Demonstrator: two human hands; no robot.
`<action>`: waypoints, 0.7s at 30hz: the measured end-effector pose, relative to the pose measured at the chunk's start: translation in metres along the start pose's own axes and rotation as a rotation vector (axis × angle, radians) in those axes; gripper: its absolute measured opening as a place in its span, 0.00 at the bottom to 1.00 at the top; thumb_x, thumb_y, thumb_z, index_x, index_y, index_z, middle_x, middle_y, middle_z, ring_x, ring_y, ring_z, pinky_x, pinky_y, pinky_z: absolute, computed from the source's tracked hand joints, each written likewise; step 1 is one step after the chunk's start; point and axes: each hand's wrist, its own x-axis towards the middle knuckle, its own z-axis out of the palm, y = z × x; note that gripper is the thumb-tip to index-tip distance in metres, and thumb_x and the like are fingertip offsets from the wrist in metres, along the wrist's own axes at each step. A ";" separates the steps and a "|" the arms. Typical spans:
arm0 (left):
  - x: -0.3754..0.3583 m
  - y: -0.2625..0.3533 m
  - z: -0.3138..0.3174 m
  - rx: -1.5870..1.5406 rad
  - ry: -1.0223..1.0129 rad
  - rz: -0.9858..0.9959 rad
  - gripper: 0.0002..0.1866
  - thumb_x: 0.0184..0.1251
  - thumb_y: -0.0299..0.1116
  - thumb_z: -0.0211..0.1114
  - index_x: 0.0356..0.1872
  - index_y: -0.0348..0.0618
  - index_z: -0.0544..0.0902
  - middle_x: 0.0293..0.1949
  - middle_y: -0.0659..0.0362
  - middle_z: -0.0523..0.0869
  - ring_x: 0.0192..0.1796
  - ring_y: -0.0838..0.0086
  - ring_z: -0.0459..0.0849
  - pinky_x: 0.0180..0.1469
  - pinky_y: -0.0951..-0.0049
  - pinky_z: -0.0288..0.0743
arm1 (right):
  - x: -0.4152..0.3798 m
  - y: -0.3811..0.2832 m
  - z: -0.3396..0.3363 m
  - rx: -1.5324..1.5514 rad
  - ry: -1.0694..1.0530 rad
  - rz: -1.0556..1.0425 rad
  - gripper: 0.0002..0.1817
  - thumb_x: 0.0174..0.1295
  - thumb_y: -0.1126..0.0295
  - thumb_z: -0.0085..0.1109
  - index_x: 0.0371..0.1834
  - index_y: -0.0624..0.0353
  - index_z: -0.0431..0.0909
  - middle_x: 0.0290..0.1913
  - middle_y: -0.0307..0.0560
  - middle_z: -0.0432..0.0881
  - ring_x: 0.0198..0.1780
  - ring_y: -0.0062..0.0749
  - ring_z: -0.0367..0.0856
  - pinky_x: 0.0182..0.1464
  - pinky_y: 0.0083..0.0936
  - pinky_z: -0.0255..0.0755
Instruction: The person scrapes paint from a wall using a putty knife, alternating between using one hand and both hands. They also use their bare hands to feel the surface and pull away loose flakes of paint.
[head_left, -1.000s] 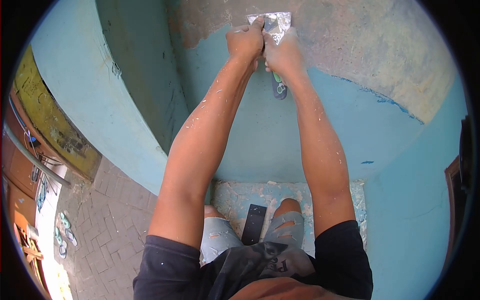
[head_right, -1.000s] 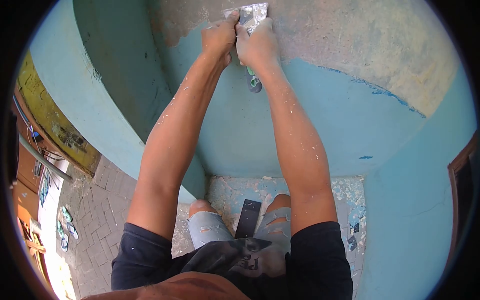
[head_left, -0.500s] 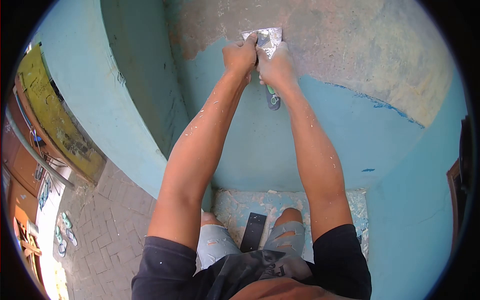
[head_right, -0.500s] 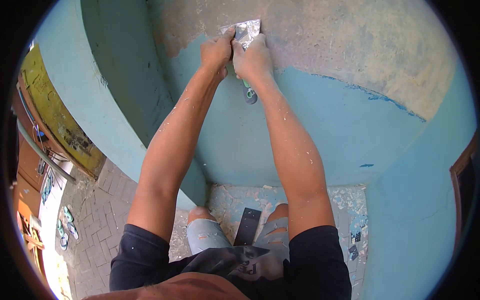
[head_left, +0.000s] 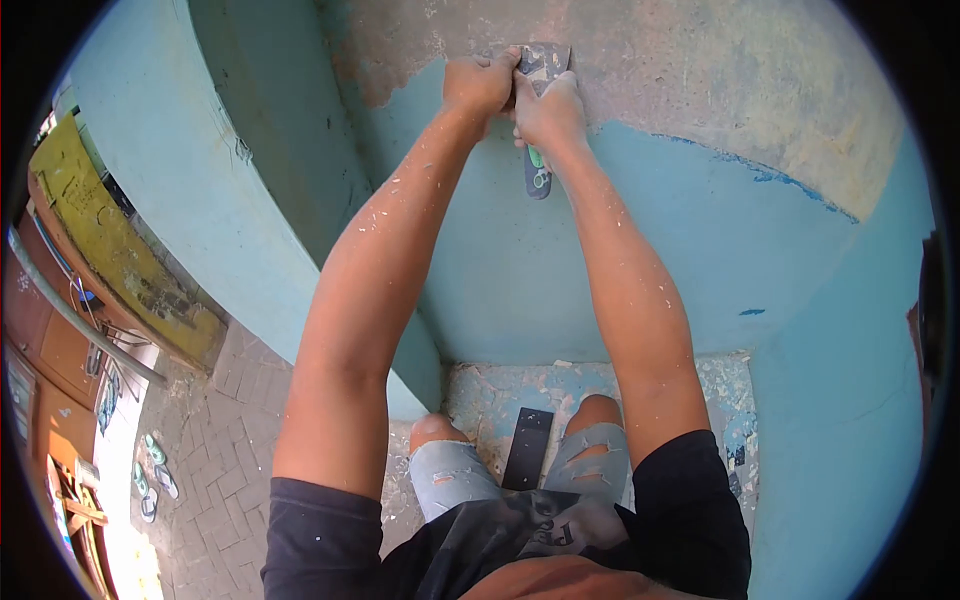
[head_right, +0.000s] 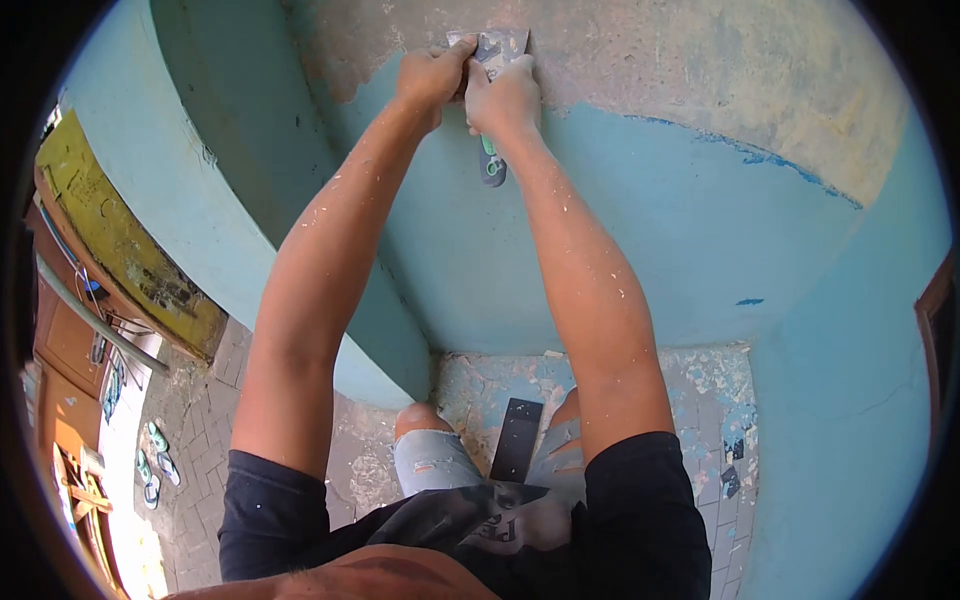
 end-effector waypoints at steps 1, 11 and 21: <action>0.005 0.004 -0.007 -0.074 -0.110 -0.033 0.22 0.71 0.46 0.74 0.33 0.31 0.89 0.32 0.53 0.90 0.32 0.69 0.86 0.37 0.65 0.80 | -0.003 -0.005 -0.005 0.038 -0.030 -0.013 0.26 0.74 0.57 0.65 0.53 0.71 0.65 0.33 0.52 0.85 0.24 0.34 0.84 0.25 0.31 0.79; 0.003 -0.037 -0.050 0.416 0.525 0.757 0.31 0.73 0.50 0.67 0.68 0.37 0.77 0.74 0.34 0.64 0.74 0.49 0.67 0.75 0.48 0.60 | -0.120 0.163 -0.040 0.403 -0.290 0.204 0.22 0.71 0.53 0.70 0.52 0.54 0.69 0.26 0.37 0.75 0.20 0.17 0.72 0.20 0.21 0.71; -0.064 -0.150 0.049 1.347 -0.506 1.237 0.45 0.80 0.67 0.45 0.88 0.56 0.44 0.88 0.53 0.40 0.89 0.58 0.38 0.86 0.42 0.27 | -0.396 0.493 -0.018 0.159 -0.542 0.972 0.25 0.70 0.64 0.69 0.58 0.66 0.64 0.39 0.58 0.85 0.28 0.44 0.87 0.27 0.42 0.79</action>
